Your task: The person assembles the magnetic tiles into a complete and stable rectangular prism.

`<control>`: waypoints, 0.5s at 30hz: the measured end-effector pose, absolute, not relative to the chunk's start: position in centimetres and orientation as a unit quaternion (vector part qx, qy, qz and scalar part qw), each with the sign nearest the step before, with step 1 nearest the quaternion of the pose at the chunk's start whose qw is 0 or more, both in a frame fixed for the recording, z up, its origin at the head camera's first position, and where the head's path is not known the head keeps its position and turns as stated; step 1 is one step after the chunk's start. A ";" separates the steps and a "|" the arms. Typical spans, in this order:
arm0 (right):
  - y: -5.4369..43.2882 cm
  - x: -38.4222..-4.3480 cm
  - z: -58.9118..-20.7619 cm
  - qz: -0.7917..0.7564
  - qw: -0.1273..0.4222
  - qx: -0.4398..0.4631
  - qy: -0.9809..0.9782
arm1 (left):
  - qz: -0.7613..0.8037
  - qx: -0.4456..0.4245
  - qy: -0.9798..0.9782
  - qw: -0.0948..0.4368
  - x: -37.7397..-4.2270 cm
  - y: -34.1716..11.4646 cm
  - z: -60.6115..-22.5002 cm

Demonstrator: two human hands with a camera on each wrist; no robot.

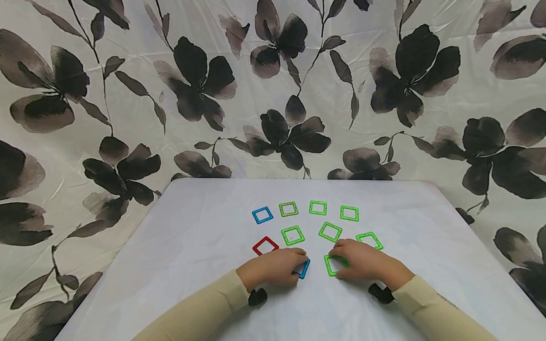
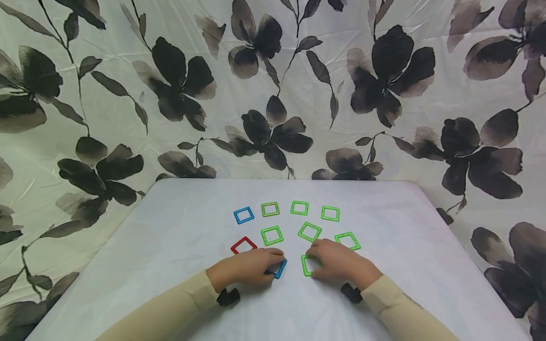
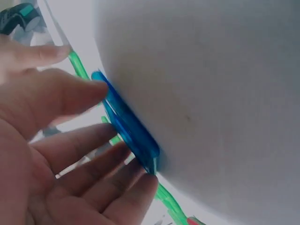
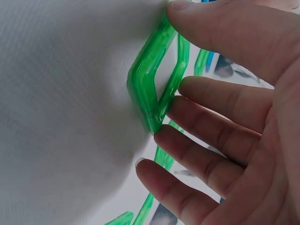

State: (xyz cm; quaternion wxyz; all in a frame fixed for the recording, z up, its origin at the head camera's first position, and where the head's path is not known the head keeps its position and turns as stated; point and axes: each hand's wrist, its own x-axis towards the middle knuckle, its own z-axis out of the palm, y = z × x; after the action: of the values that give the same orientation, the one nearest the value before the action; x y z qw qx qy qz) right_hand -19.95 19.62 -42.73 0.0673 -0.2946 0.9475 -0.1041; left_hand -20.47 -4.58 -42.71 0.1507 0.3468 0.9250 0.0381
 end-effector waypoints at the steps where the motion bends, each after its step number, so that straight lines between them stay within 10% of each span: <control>1: 19.5 -20.0 -42.8 -0.104 0.067 -0.293 0.948 | 0.036 0.345 0.926 0.147 -20.4 -4.5 -42.7; 15: 18.7 -20.2 -42.9 -0.106 0.057 -0.289 0.950 | 0.016 0.324 0.941 0.099 -20.2 -3.6 -42.6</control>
State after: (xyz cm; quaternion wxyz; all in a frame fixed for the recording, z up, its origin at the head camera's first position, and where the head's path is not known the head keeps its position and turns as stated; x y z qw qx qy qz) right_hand -20.23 18.70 -42.88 0.0568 -0.2885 0.9499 -0.1062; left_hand -20.21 -3.55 -42.55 0.0989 0.3238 0.9408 0.0159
